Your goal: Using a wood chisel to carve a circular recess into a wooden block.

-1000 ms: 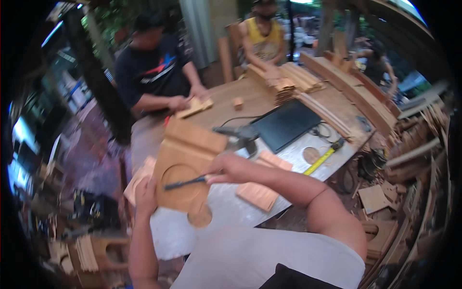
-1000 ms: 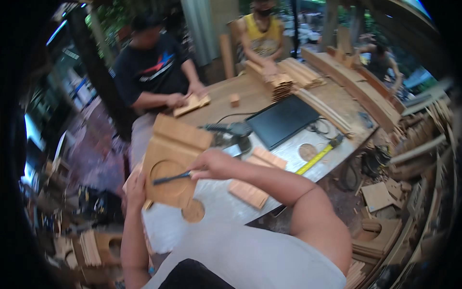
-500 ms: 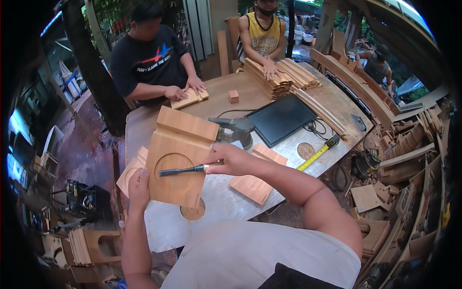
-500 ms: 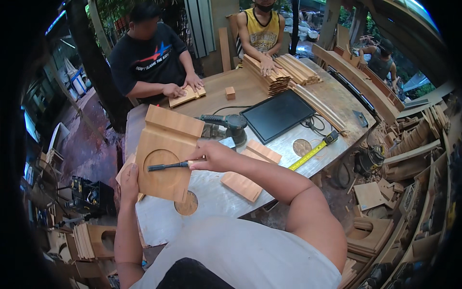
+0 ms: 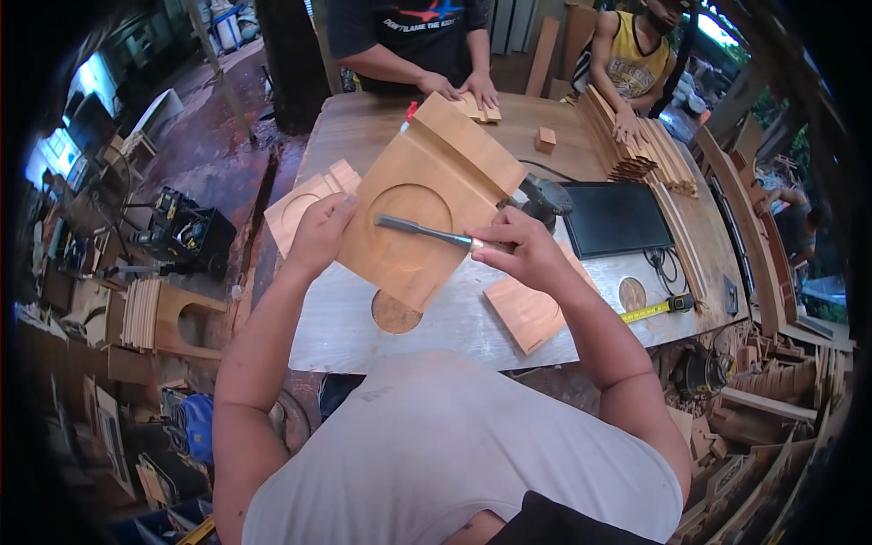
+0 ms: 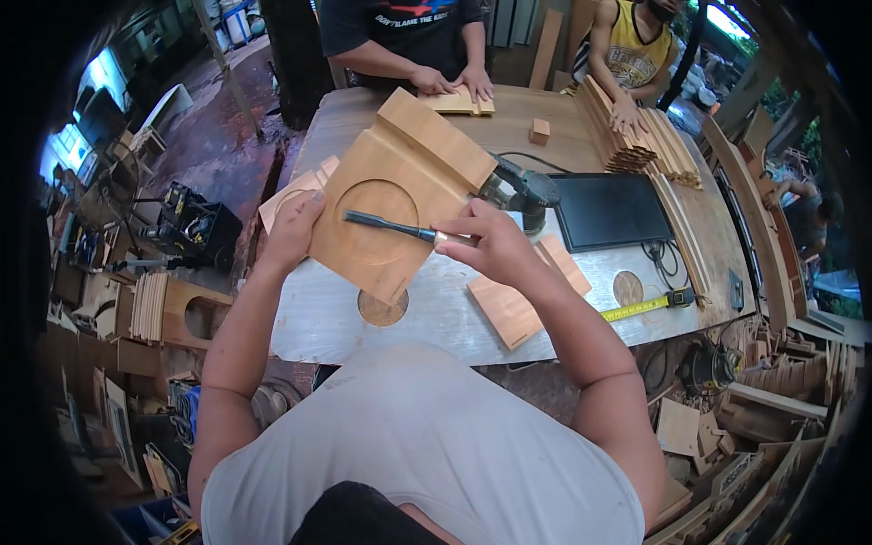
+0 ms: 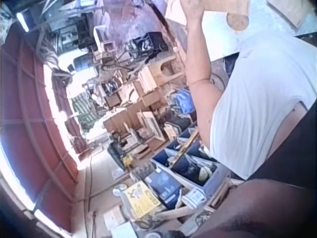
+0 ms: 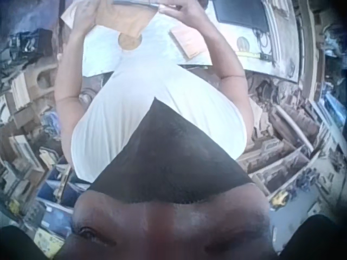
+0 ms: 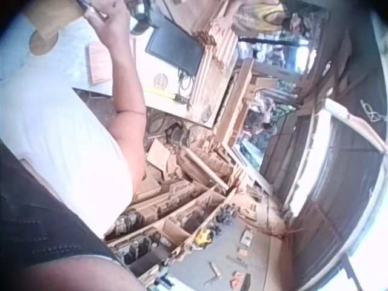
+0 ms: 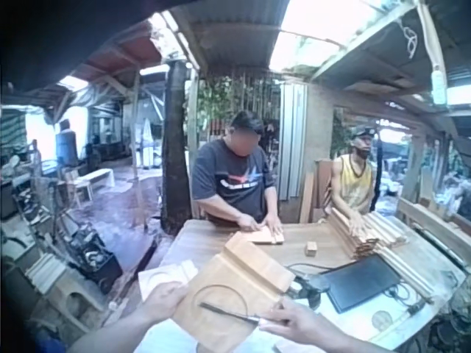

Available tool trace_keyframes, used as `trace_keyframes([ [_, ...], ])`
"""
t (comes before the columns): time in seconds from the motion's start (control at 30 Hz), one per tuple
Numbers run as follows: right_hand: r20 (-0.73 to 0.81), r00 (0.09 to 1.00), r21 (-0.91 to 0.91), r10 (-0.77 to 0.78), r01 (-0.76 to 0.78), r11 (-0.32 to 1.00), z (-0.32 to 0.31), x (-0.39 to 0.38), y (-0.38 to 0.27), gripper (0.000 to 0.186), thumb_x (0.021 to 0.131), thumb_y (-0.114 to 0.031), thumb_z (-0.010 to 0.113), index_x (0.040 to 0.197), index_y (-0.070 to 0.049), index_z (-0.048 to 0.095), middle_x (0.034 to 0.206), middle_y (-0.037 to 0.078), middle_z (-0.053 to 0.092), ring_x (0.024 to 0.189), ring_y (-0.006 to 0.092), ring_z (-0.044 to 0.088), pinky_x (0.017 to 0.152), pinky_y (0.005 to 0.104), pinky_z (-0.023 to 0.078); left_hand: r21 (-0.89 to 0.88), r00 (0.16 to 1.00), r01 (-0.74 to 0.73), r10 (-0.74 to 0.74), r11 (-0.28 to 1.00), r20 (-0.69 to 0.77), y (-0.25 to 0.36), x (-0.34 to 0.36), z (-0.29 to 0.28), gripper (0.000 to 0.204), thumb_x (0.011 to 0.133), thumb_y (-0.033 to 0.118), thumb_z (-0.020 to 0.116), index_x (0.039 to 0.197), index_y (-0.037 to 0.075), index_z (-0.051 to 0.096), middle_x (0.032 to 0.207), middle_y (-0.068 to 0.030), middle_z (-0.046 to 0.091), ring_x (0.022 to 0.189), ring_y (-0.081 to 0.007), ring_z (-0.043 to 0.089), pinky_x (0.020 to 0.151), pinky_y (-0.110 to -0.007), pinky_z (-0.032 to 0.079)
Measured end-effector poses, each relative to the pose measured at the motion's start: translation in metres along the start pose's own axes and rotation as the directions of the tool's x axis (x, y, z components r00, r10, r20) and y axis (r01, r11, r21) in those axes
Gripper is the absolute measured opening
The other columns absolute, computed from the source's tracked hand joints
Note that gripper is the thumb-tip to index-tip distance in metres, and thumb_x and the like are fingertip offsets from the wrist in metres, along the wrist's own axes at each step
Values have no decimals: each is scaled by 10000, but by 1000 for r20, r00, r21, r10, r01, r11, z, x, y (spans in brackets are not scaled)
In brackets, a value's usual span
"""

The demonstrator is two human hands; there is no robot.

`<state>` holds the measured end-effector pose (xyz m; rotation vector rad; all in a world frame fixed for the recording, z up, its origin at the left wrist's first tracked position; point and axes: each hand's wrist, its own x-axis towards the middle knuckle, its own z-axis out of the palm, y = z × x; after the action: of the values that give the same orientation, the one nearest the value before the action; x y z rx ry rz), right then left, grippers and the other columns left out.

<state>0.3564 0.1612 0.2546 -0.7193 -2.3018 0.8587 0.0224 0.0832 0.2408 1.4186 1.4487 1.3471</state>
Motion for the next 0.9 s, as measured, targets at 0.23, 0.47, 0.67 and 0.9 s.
trace_keyframes([
  [0.23, -54, 999, -53, 8, -11, 999, 13, -3, -10, 365, 828, -238, 835, 1174, -144, 766, 853, 47, 563, 736, 183, 571, 662, 311, 470, -21, 1000, 6, -5, 1000, 19, 8, -4, 2, 377, 1074, 322, 503, 920, 11, 652, 782, 37, 596, 730, -39, 510, 660, -245, 427],
  [0.47, -37, 998, -12, 44, -44, 999, 6, -5, -5, 351, 847, -233, 819, 1181, -142, 763, 824, 55, 571, 723, 178, 572, 654, 301, 457, 30, 1000, -23, 22, 999, 22, 6, -1, -1, 387, 1072, 324, 503, 860, 19, 612, 740, 52, 539, 688, -35, 458, 620, -248, 392],
  [0.67, -72, 997, -19, 22, -24, 1000, 14, -4, -14, 335, 850, -222, 816, 1166, -123, 764, 830, 64, 579, 731, 190, 572, 656, 315, 452, 74, 999, -39, 38, 997, 12, 4, 1, -3, 414, 1074, 349, 496, 851, 18, 605, 719, 58, 526, 678, -39, 450, 613, -253, 387],
  [0.9, 140, 990, -81, -12, 23, 996, -18, -1, -5, 359, 784, -194, 852, 1126, -120, 775, 816, 78, 583, 755, 226, 592, 679, 343, 462, 42, 999, -49, 49, 998, 0, 11, -4, -11, 404, 1068, 340, 510, 851, 15, 613, 717, 49, 543, 677, -46, 466, 618, -256, 396],
])
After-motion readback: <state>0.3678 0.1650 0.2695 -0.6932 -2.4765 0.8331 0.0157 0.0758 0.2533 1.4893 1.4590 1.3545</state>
